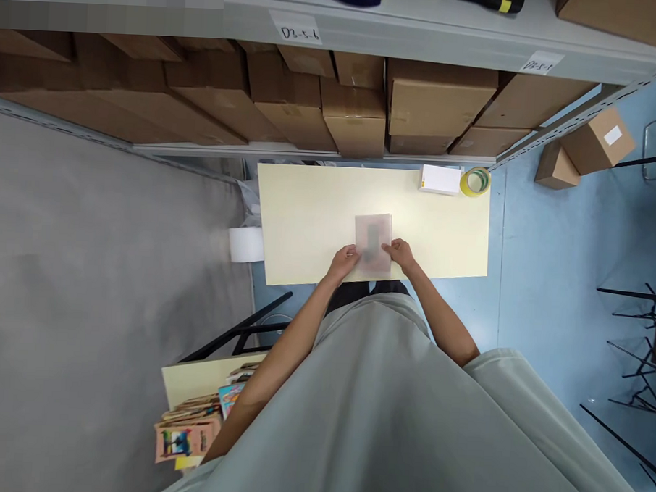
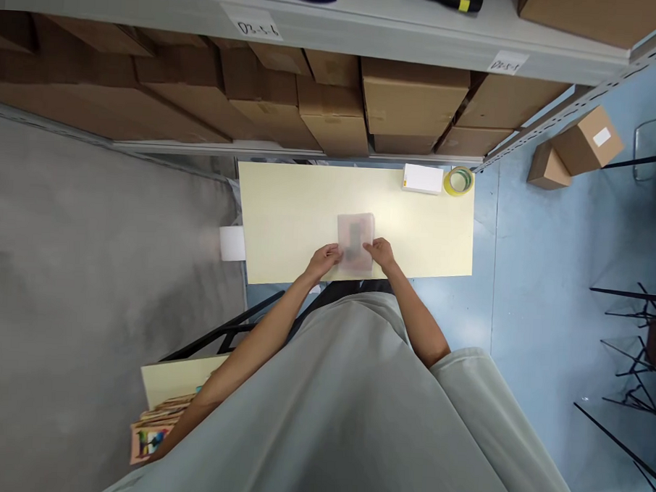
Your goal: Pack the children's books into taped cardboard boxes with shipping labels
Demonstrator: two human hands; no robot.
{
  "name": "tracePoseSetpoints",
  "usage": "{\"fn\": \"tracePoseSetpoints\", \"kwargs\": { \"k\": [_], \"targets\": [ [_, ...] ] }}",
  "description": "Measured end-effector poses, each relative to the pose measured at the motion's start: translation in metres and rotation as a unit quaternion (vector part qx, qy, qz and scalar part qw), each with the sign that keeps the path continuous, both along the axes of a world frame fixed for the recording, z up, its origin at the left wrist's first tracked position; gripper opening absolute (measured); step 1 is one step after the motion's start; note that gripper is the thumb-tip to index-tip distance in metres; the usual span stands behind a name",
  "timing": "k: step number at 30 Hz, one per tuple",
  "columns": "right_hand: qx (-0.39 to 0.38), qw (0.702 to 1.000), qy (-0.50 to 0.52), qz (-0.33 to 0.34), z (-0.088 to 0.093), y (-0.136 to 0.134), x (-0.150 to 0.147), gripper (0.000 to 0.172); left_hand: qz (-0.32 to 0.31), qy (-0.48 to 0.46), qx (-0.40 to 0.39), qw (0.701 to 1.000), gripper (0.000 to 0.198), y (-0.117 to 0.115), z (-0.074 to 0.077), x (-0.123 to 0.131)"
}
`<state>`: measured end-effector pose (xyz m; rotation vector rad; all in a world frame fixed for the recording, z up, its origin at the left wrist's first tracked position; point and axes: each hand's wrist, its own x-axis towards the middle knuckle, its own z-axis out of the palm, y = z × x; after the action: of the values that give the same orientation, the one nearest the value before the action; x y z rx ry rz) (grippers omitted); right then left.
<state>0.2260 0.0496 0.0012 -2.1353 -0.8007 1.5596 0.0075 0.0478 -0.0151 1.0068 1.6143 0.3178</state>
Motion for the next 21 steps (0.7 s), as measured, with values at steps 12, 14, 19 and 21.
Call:
{"fn": "tracePoseSetpoints", "kwargs": {
  "k": [12, 14, 19, 21],
  "targets": [
    [0.098, 0.995, -0.024, -0.011, 0.016, -0.019, 0.081, 0.045, -0.05, -0.042, -0.014, 0.998, 0.055, 0.004, 0.011, 0.051],
    [0.092, 0.995, -0.044, -0.008, 0.014, -0.02, 0.097, 0.043, -0.086, -0.037, -0.02, 0.995, 0.055, 0.006, 0.01, 0.067],
    [0.024, 0.993, -0.114, -0.001, 0.0, -0.02, 0.111, 0.031, -0.144, -0.019, -0.037, 0.989, 0.054, 0.005, 0.003, 0.092],
    [0.01, 0.992, -0.127, -0.004, -0.005, -0.019, 0.108, 0.025, -0.166, -0.009, -0.041, 0.985, 0.053, 0.004, 0.001, 0.093]
  ]
}}
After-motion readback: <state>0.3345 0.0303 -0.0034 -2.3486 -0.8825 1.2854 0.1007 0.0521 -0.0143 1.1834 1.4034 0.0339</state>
